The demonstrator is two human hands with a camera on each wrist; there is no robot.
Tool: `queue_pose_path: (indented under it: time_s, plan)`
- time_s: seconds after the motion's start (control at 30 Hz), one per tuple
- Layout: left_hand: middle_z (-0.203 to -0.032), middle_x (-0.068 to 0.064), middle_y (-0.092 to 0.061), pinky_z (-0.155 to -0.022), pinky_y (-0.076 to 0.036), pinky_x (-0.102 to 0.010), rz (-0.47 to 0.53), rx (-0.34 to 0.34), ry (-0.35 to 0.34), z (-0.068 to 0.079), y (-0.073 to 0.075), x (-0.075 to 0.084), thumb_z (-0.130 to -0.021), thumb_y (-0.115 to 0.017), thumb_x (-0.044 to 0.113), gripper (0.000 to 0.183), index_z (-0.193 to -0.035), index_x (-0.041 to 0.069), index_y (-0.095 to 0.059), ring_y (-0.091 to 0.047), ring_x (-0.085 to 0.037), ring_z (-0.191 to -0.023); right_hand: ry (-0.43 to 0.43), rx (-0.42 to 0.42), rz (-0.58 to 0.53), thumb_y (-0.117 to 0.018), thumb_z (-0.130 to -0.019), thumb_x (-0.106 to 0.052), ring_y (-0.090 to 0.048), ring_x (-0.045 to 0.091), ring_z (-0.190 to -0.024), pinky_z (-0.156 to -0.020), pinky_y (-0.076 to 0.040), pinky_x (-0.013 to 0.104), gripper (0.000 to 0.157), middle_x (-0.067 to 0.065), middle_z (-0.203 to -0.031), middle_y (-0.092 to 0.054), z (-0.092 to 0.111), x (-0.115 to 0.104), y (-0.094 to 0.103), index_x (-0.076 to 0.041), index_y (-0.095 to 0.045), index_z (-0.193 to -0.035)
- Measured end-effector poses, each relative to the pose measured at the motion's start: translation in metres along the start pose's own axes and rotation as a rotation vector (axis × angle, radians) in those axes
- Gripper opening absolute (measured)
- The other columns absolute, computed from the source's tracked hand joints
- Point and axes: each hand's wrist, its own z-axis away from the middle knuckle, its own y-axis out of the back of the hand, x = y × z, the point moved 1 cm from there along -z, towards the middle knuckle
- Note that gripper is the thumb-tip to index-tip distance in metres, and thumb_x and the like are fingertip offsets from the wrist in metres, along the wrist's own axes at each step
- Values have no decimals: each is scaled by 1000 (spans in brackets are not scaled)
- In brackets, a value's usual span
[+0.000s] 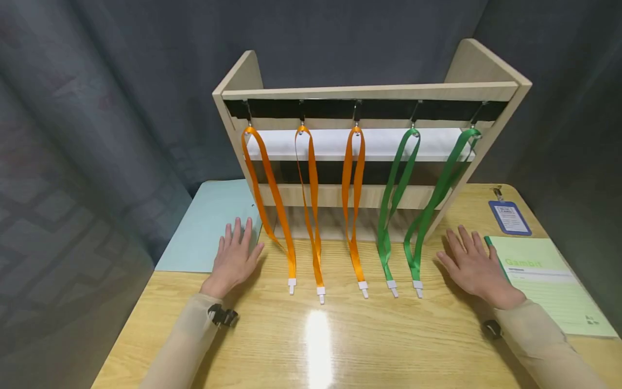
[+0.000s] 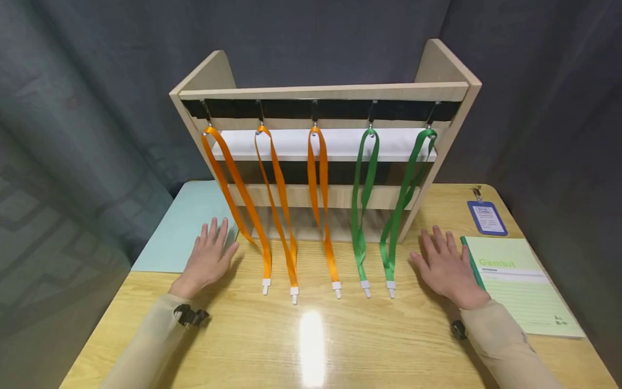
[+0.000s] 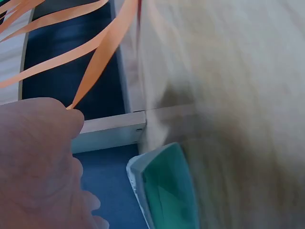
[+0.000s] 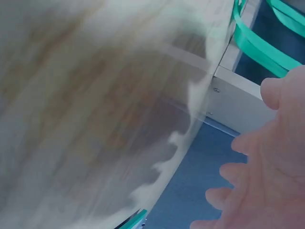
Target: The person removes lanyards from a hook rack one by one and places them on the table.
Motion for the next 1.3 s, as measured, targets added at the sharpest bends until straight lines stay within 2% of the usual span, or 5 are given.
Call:
queue_pose_path:
  time_s: [0.33,0.63,0.8,1.0,1.3]
  plan:
    - [-155,-25,-7,-111,-14,-54,234,142,-20,-5,8,1,-103,-38,39,68,-153,6,-5,-7,-41,-140,20,85,-44,-31,-103,-42,-9,54,-134,-98,-4,75,69,36,-147,-15,0,-8,13,5,-12,-150]
    - [-150,-23,-27,-109,-26,-50,325,296,-106,-21,10,8,-103,-44,27,59,-151,3,-20,-28,-37,-135,42,190,-36,-35,-103,-39,-27,54,-126,-91,-18,74,66,37,-138,-30,2,-18,28,9,-21,-146]
    - [-142,-22,-41,-103,-36,-50,406,332,-84,-27,15,11,-101,-51,22,58,-150,4,-27,-41,-37,-128,83,343,-68,-54,-98,-29,-48,54,-102,-77,-36,67,56,38,-117,-48,1,-28,41,15,-40,-130]
    - [-134,-23,-51,-95,-46,-46,551,327,-44,-32,18,13,-98,-57,17,55,-146,2,-36,-53,-36,-117,61,477,-172,-63,-92,-14,-50,46,-95,-71,-42,57,35,31,-106,-53,0,-40,62,11,-53,-113]
    - [-127,-17,-58,-87,-51,-34,722,352,44,-37,17,13,-92,-64,9,47,-137,3,-51,-59,-29,-110,199,864,-283,-66,-86,-9,-46,2,-69,-62,-31,17,14,15,-78,-63,-3,-61,102,5,-67,-87]
